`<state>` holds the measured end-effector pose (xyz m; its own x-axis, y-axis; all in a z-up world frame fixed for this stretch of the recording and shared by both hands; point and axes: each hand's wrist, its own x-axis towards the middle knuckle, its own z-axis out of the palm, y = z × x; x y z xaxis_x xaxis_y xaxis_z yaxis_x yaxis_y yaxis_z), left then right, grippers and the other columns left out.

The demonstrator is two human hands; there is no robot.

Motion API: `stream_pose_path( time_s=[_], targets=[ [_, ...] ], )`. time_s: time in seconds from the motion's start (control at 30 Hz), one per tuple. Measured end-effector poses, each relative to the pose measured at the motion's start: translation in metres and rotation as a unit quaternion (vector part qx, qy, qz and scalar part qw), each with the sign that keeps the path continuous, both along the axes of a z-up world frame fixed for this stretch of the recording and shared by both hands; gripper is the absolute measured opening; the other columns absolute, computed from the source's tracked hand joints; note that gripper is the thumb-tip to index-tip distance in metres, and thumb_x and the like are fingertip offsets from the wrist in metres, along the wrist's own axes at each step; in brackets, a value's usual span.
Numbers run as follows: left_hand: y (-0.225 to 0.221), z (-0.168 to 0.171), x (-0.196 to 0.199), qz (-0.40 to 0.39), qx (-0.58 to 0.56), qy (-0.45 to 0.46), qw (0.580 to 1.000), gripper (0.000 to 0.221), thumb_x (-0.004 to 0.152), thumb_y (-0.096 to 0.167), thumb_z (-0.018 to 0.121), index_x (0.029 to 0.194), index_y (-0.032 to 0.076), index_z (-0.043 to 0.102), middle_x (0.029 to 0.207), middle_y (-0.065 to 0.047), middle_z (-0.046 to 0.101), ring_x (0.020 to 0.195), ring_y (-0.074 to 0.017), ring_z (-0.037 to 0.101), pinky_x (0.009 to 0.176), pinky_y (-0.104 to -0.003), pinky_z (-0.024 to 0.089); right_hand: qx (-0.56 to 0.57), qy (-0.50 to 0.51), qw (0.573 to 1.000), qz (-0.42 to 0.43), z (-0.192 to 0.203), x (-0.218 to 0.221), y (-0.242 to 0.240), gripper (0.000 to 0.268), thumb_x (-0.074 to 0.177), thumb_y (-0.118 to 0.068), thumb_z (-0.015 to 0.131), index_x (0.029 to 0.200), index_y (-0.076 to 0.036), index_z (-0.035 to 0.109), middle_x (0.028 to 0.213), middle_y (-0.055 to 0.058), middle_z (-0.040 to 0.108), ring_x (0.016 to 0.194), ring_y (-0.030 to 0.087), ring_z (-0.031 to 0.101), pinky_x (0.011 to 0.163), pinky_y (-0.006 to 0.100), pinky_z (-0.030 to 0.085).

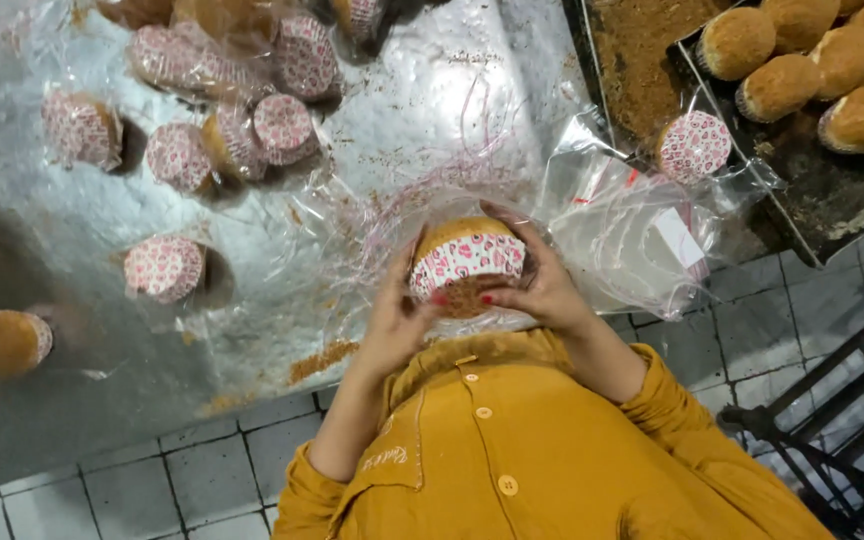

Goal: Wrapping individual bread rolls in plastic bags on a stainless steel production table.

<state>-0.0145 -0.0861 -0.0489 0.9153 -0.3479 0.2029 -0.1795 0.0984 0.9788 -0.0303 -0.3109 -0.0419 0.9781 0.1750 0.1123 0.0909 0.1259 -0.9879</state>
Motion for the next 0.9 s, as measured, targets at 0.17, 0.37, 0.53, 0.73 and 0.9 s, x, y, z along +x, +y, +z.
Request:
stream_pose_path(
  time_s=[0.17, 0.37, 0.53, 0.73, 0.9],
  targets=[
    [0.086, 0.023, -0.006, 0.223, -0.152, 0.228, 0.936, 0.048, 0.106, 0.015, 0.047, 0.152, 0.004, 0.043, 0.13, -0.018, 0.067, 0.109, -0.0295, 0.071, 0.094, -0.045, 0.06, 0.021, 0.09, 0.996, 0.001, -0.001, -0.016, 0.008, 0.105, 0.07, -0.017, 0.093, 0.157, -0.019, 0.035, 0.164, 0.003, 0.035, 0.099, 0.004, 0.061, 0.071, 0.008, 0.054],
    [0.08, 0.082, 0.022, 0.259, 0.313, -0.338, 0.849, 0.009, 0.089, 0.015, 0.087, 0.096, 0.014, 0.083, 0.11, -0.009, 0.067, 0.088, -0.0259, 0.063, 0.08, -0.033, 0.058, -0.024, 0.005, 0.999, 0.025, -0.016, -0.033, 0.0, 0.101, 0.07, -0.011, 0.092, 0.153, -0.007, 0.034, 0.154, 0.019, 0.044, 0.137, 0.034, 0.05, 0.111, 0.047, 0.045],
    [0.004, 0.109, 0.023, 0.058, 0.276, -0.388, 0.878, 0.008, 0.089, 0.023, 0.082, 0.096, 0.02, 0.081, 0.092, 0.001, 0.074, 0.083, -0.0194, 0.067, 0.074, -0.032, 0.057, -0.076, -0.068, 0.994, 0.038, 0.016, -0.045, 0.003, 0.101, 0.069, -0.017, 0.093, 0.151, -0.002, 0.035, 0.145, 0.024, 0.052, 0.134, 0.038, 0.053, 0.112, 0.054, 0.042],
    [-0.019, 0.099, 0.034, 0.002, 0.265, -0.459, 0.848, 0.01, 0.093, 0.017, 0.074, 0.096, 0.008, 0.077, 0.093, -0.007, 0.072, 0.081, -0.0229, 0.066, 0.071, -0.033, 0.057, -0.157, -0.145, 0.976, 0.05, 0.02, -0.049, -0.013, 0.119, 0.058, -0.032, 0.099, 0.151, 0.009, 0.037, 0.133, 0.032, 0.06, 0.126, 0.047, 0.058, 0.107, 0.06, 0.043],
    [-0.028, 0.088, 0.041, 0.03, 0.271, -0.504, 0.819, 0.01, 0.091, 0.014, 0.072, 0.089, 0.006, 0.076, 0.085, -0.006, 0.069, 0.075, -0.0235, 0.066, 0.068, -0.032, 0.058, -0.189, -0.16, 0.968, 0.049, 0.031, -0.045, -0.004, 0.123, 0.05, -0.034, 0.103, 0.147, 0.012, 0.043, 0.131, 0.03, 0.064, 0.121, 0.043, 0.063, 0.102, 0.053, 0.049]
  ],
)
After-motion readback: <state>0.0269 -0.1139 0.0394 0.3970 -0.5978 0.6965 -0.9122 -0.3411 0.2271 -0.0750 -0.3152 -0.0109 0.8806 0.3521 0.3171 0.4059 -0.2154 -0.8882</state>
